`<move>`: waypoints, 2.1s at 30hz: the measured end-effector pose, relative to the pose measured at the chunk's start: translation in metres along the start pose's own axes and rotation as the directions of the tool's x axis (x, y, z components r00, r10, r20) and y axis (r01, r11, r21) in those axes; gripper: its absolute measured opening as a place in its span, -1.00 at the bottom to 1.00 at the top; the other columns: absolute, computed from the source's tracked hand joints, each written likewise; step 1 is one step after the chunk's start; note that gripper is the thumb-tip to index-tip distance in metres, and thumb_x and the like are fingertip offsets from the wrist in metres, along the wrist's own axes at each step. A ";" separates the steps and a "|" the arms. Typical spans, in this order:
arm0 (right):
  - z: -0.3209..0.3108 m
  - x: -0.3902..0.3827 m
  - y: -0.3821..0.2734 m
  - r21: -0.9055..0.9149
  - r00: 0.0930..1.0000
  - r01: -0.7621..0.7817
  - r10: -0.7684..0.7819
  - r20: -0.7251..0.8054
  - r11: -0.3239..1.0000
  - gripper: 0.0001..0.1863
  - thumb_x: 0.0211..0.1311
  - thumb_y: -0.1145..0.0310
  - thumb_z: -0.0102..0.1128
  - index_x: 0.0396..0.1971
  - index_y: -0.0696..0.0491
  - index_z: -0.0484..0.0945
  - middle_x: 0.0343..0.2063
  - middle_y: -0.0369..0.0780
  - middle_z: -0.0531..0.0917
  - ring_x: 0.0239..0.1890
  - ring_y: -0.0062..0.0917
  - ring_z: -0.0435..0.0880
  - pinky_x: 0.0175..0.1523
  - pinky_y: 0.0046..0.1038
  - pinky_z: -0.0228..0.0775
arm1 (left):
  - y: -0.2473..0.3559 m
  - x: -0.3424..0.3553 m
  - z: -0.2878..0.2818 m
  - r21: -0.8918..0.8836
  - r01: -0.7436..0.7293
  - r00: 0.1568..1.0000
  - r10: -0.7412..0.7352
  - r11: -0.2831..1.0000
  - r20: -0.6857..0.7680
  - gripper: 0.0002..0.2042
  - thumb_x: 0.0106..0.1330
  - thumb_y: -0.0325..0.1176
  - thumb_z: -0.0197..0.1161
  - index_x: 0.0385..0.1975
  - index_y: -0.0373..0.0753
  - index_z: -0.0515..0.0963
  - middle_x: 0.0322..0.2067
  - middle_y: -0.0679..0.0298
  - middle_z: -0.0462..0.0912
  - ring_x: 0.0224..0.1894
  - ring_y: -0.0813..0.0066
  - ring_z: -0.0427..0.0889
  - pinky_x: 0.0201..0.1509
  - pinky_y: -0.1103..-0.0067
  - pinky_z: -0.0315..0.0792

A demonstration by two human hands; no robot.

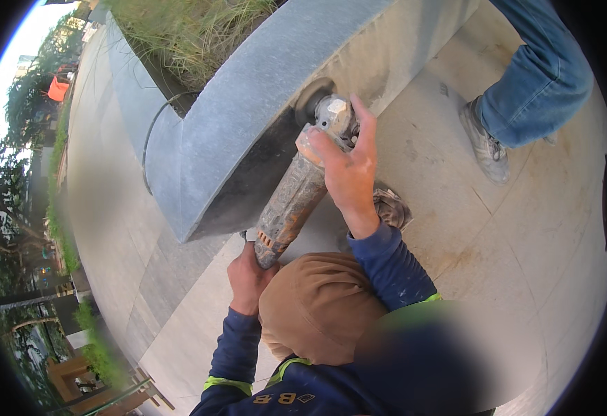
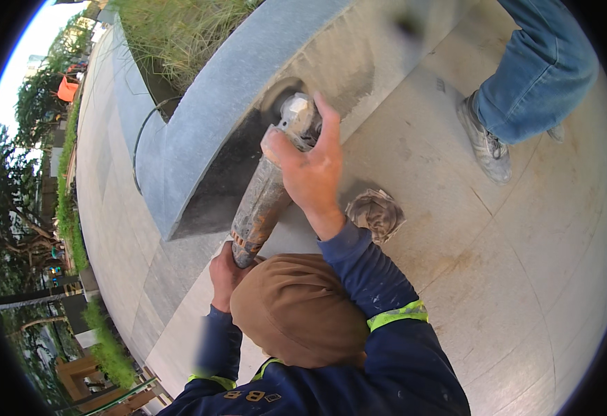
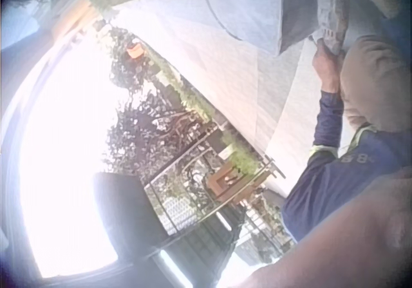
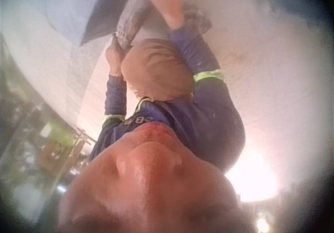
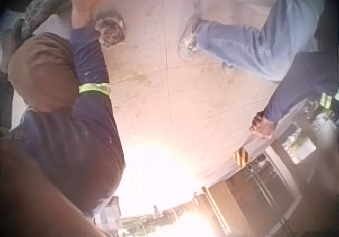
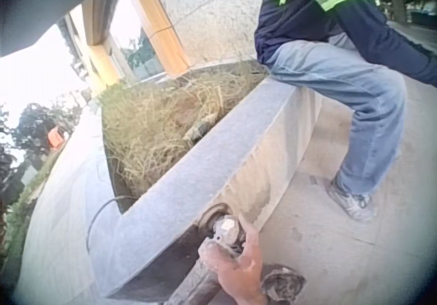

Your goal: The person uses an angle grinder to smooth the edge of a concrete planter. They hold the tool with both hands and move it along the curved edge, creating dust as they work.

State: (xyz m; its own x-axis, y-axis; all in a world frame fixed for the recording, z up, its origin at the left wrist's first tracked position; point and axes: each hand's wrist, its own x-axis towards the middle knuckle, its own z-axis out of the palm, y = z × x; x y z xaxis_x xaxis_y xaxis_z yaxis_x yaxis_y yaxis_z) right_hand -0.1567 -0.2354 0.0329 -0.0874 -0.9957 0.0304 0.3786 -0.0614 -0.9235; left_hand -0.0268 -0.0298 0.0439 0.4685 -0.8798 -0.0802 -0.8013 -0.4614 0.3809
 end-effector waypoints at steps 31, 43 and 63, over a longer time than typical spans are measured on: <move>-0.003 -0.022 0.031 -0.114 0.996 -0.084 0.083 -0.017 0.990 -0.18 0.08 0.29 0.40 0.29 0.30 0.22 0.19 0.08 0.41 0.26 -0.23 0.37 0.35 -0.33 0.17 | -0.031 -0.015 0.006 0.081 0.117 0.983 -0.127 0.990 0.129 -0.60 0.02 -0.12 0.44 -0.37 -0.27 0.46 -0.48 -0.07 0.59 -0.36 -0.16 0.59 -0.34 0.15 0.41; 0.009 -0.021 0.005 -0.024 0.999 0.015 -0.014 0.035 1.000 -0.18 0.07 0.33 0.40 0.29 0.31 0.20 0.15 0.03 0.44 0.21 -0.32 0.41 0.31 -0.38 0.23 | -0.020 -0.013 -0.006 0.044 0.086 0.992 -0.089 0.995 0.085 -0.61 0.02 -0.12 0.43 -0.38 -0.27 0.44 -0.51 -0.06 0.58 -0.38 -0.16 0.58 -0.37 0.14 0.39; -0.011 -0.020 0.062 -0.100 0.989 -0.145 0.142 -0.037 0.984 -0.22 0.14 0.40 0.34 0.32 0.27 0.16 0.07 -0.02 0.46 0.06 -0.42 0.49 0.16 -0.44 0.38 | -0.048 -0.013 0.026 0.126 0.033 0.994 -0.046 0.992 0.102 -0.58 -0.01 -0.09 0.44 -0.35 -0.27 0.46 -0.55 -0.01 0.58 -0.41 -0.13 0.59 -0.40 0.16 0.40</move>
State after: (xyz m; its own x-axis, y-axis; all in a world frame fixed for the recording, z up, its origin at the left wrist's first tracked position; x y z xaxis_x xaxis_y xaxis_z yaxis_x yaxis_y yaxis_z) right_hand -0.1411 -0.2187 -0.0294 -0.0666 -0.9912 -0.1147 0.2933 0.0904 -0.9517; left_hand -0.0037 0.0012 0.0028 0.4642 -0.8648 -0.1914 -0.8259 -0.5007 0.2592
